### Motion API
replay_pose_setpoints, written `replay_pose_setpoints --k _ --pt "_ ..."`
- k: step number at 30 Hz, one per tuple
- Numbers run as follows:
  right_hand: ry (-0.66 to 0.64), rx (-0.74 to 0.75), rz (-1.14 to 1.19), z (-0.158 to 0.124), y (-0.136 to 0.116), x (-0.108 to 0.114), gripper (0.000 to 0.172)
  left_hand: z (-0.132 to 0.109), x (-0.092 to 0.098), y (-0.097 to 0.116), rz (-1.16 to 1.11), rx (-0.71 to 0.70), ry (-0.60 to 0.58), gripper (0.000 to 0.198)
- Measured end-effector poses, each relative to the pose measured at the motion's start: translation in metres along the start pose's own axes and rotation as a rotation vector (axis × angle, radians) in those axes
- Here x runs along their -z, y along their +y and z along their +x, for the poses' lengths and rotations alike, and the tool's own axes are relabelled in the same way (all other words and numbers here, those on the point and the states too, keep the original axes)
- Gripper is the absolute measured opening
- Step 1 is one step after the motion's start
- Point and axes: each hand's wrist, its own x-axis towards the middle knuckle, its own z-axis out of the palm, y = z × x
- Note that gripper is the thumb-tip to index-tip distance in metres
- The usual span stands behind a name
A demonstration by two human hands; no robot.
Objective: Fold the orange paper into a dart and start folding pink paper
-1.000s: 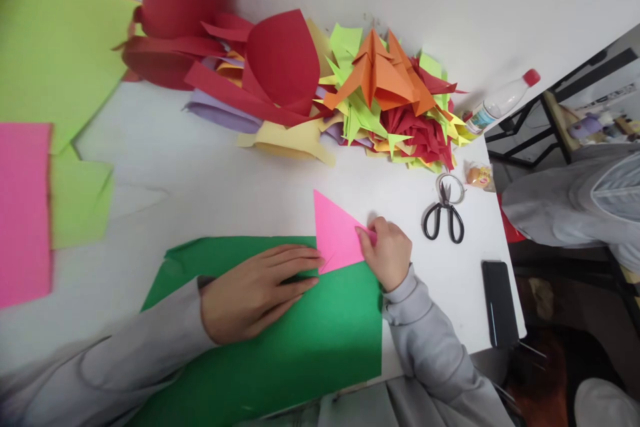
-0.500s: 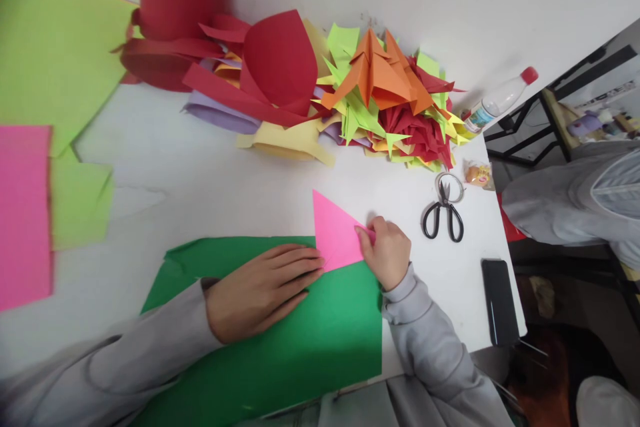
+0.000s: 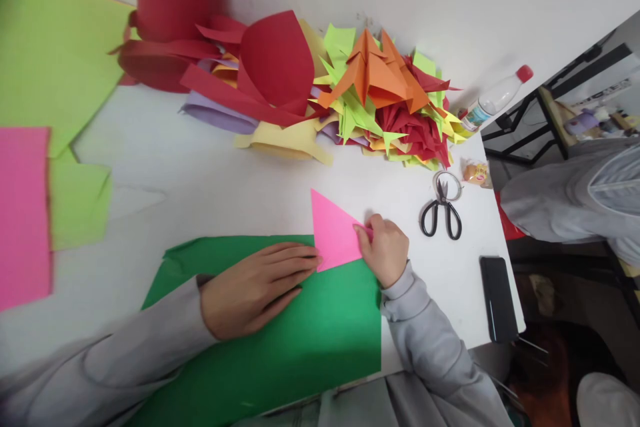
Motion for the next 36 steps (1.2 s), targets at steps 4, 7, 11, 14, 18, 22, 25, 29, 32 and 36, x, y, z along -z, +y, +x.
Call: replay_pose_setpoints --k 4,7,11,14,18,22,25,29,32,36 --pt "0.008 0.007 -0.012 0.0 -0.001 0.0 0.025 0.001 0.003 0.003 -0.01 0.021 -0.006 0.031" --pt "0.01 0.002 -0.017 0.001 -0.001 0.001 0.025 0.002 0.005 0.006 -0.002 0.03 -0.01 0.029" --pt "0.007 0.001 -0.013 0.0 -0.001 0.001 0.024 0.004 0.005 0.008 0.023 0.033 -0.008 0.03" --pt "0.006 0.0 -0.016 0.0 -0.001 0.0 0.024 0.005 0.002 0.007 0.071 0.02 -0.034 0.032" --pt "0.006 0.001 -0.015 0.0 -0.001 0.0 0.024 0.01 0.001 0.008 0.105 0.018 -0.053 0.03" --pt "0.009 0.005 -0.013 0.0 -0.001 0.0 0.024 0.013 0.003 0.01 0.106 0.037 -0.06 0.026" --pt "0.006 0.007 -0.018 0.0 -0.001 0.0 0.024 0.013 0.002 0.011 0.119 0.023 -0.057 0.029" --pt "-0.002 0.01 -0.029 0.0 -0.001 -0.001 0.026 0.013 -0.002 0.01 0.112 -0.001 -0.05 0.032" --pt "-0.001 0.01 -0.035 0.0 -0.001 0.0 0.027 0.015 -0.004 0.009 0.097 0.013 -0.047 0.03" --pt "0.002 0.016 -0.038 0.0 -0.002 -0.001 0.026 0.019 -0.005 0.01 0.111 0.039 -0.088 0.03"
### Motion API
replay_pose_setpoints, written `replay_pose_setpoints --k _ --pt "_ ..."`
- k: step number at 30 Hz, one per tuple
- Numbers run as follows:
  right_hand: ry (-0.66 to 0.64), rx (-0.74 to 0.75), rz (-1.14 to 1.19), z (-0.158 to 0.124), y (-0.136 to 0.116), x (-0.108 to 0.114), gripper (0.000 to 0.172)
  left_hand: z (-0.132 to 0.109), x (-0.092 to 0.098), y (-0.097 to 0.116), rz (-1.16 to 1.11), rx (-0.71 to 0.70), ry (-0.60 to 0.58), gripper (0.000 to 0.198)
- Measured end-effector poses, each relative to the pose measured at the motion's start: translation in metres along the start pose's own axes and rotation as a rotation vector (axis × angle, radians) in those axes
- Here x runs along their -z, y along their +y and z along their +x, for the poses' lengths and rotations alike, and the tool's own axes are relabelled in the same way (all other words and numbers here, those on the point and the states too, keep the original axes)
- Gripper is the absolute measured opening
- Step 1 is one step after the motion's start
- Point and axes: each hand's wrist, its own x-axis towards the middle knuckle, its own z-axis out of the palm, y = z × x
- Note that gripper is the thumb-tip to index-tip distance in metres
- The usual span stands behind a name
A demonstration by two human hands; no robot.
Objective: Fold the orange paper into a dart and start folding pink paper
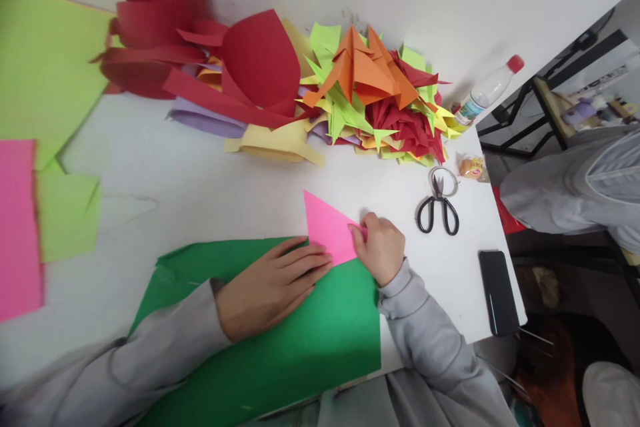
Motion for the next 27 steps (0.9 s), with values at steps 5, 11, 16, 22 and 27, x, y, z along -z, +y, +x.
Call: replay_pose_setpoints --k 5,11,16,22,27 --pt "-0.01 0.0 -0.01 0.0 0.0 0.0 0.026 -0.001 0.0 0.001 0.019 0.006 -0.021 0.031" --pt "-0.023 -0.02 0.026 -0.001 -0.001 0.003 0.026 0.0 0.002 0.003 0.057 0.0 -0.016 0.032" --pt "0.004 0.047 0.095 -0.007 -0.003 0.01 0.041 0.002 0.001 0.005 0.054 0.016 -0.022 0.032" --pt "-0.05 0.045 0.028 -0.018 -0.01 0.021 0.069 0.001 0.001 0.004 0.04 0.038 -0.02 0.033" --pt "-0.058 0.025 0.028 -0.021 -0.013 0.023 0.074 0.001 0.001 0.003 0.053 0.037 -0.015 0.034"
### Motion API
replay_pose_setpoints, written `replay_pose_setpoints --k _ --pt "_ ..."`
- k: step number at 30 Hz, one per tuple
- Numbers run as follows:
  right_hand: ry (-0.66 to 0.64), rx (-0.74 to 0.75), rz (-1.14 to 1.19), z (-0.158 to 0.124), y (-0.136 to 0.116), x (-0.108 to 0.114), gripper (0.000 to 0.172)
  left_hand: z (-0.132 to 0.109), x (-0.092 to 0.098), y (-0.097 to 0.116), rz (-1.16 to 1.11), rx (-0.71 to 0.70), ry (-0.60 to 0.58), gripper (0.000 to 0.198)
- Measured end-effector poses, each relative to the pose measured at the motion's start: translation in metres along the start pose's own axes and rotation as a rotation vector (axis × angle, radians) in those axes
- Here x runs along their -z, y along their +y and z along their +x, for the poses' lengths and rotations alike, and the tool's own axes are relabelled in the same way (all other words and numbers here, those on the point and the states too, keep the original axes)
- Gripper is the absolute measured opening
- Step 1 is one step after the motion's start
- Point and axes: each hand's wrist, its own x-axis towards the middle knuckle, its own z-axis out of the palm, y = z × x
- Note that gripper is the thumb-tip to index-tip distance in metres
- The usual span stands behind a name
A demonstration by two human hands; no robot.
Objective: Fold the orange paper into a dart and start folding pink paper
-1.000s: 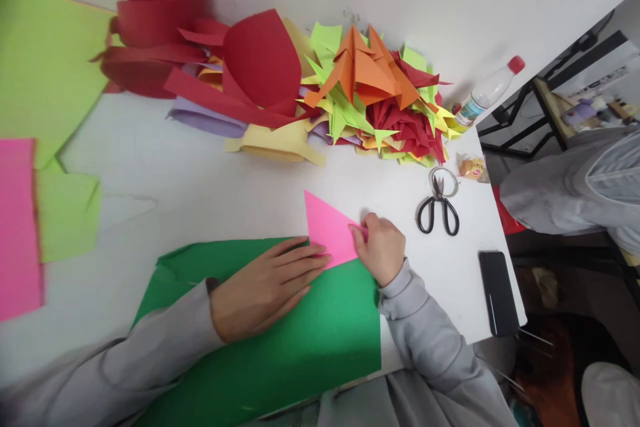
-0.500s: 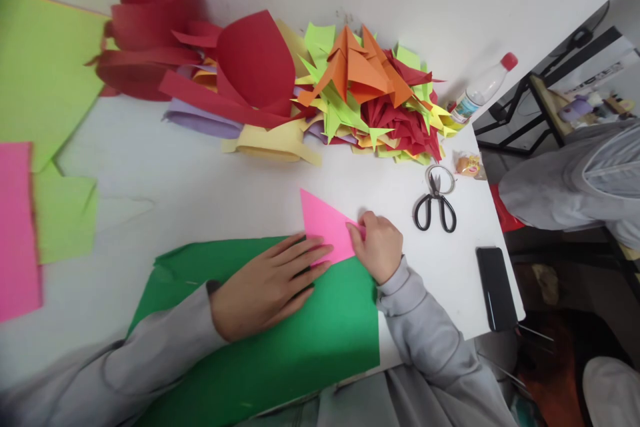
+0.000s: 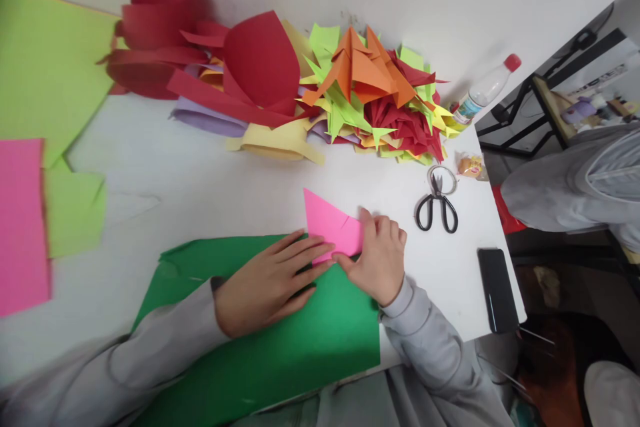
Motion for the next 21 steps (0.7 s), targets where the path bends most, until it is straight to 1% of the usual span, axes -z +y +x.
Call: replay_pose_setpoints --k 3,5,8,13,16,21 --pt "-0.008 -0.013 0.012 -0.001 0.005 0.0 0.073 0.001 0.0 0.0 0.027 -0.018 0.007 0.033" --pt "-0.018 -0.041 0.015 -0.001 0.013 0.001 0.073 0.001 0.001 0.0 0.04 -0.025 0.01 0.032" --pt "-0.031 -0.105 0.013 -0.001 0.03 0.004 0.074 0.0 0.0 -0.001 0.038 -0.025 0.022 0.031" --pt "-0.07 -0.202 0.048 0.0 0.064 0.009 0.068 -0.002 -0.002 -0.003 0.013 -0.023 0.039 0.03" --pt "-0.085 -0.183 0.142 0.002 0.077 0.009 0.064 -0.002 -0.002 -0.003 0.001 -0.024 0.043 0.029" --pt "-0.089 -0.076 0.353 0.004 0.089 0.009 0.062 -0.001 -0.001 -0.004 -0.017 -0.018 0.053 0.028"
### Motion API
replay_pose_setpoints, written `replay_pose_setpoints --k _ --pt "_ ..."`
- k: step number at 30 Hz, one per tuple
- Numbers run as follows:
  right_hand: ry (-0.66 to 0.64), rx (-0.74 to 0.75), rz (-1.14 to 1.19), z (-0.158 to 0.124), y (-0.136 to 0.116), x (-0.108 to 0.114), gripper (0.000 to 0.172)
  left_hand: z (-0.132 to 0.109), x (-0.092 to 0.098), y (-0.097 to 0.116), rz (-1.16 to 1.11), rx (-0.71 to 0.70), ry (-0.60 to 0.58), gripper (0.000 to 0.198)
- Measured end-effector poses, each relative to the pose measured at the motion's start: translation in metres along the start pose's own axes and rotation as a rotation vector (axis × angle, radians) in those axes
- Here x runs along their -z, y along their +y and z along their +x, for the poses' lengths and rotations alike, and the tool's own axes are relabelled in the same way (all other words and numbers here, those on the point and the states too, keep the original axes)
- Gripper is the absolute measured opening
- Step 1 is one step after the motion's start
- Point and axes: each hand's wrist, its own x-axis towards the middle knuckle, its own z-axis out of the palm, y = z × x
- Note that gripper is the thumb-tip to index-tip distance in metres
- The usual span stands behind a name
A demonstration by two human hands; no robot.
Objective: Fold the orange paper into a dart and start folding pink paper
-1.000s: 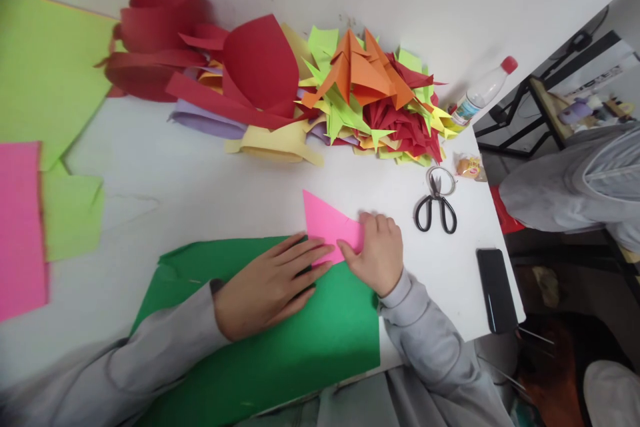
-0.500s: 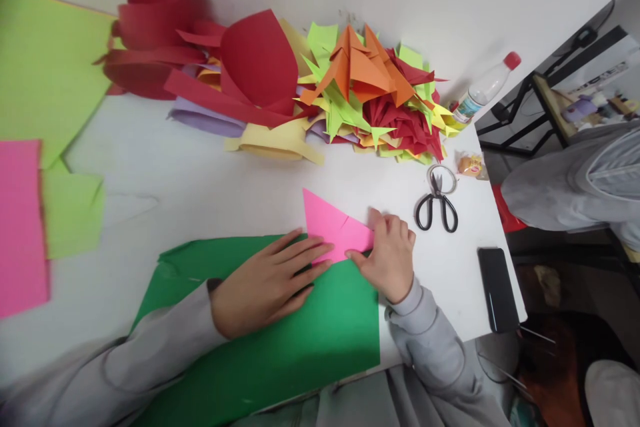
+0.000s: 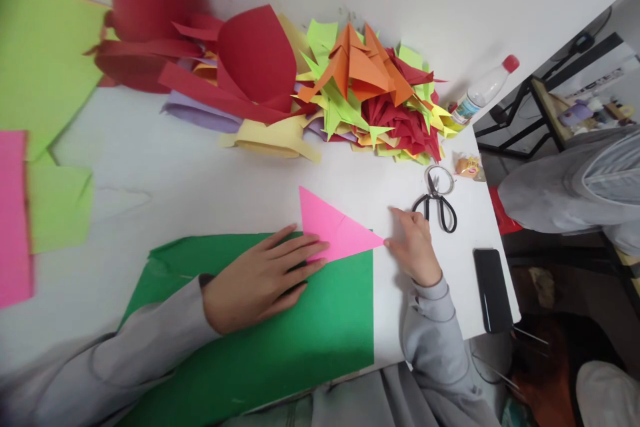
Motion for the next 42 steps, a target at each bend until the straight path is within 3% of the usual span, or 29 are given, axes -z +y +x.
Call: replay_pose_setpoints --k 6,12,15,18,24,34,42 --pt "0.014 -0.017 0.137 0.003 0.013 0.001 0.059 0.001 0.001 0.0 0.016 -0.008 0.0 0.027" --pt "0.167 0.04 0.175 0.006 0.005 -0.001 0.037 0.003 -0.001 0.002 0.04 -0.011 0.025 0.026" --pt "0.123 0.225 0.195 0.005 -0.016 -0.005 0.03 0.003 -0.004 0.003 0.082 -0.017 0.107 0.021" --pt "-0.089 0.532 0.069 0.001 -0.038 -0.017 0.026 0.003 -0.005 0.001 0.123 -0.024 0.185 0.017" --pt "0.03 0.766 -0.206 0.001 -0.053 -0.04 0.016 0.007 0.001 -0.002 0.177 -0.039 0.274 0.016" --pt "0.212 0.994 -0.384 -0.001 -0.072 -0.052 0.012 0.01 0.001 0.003 0.329 -0.133 0.327 0.026" --pt "0.217 1.038 -0.354 -0.003 -0.074 -0.054 0.017 0.008 0.007 0.007 0.324 -0.195 0.335 0.026"
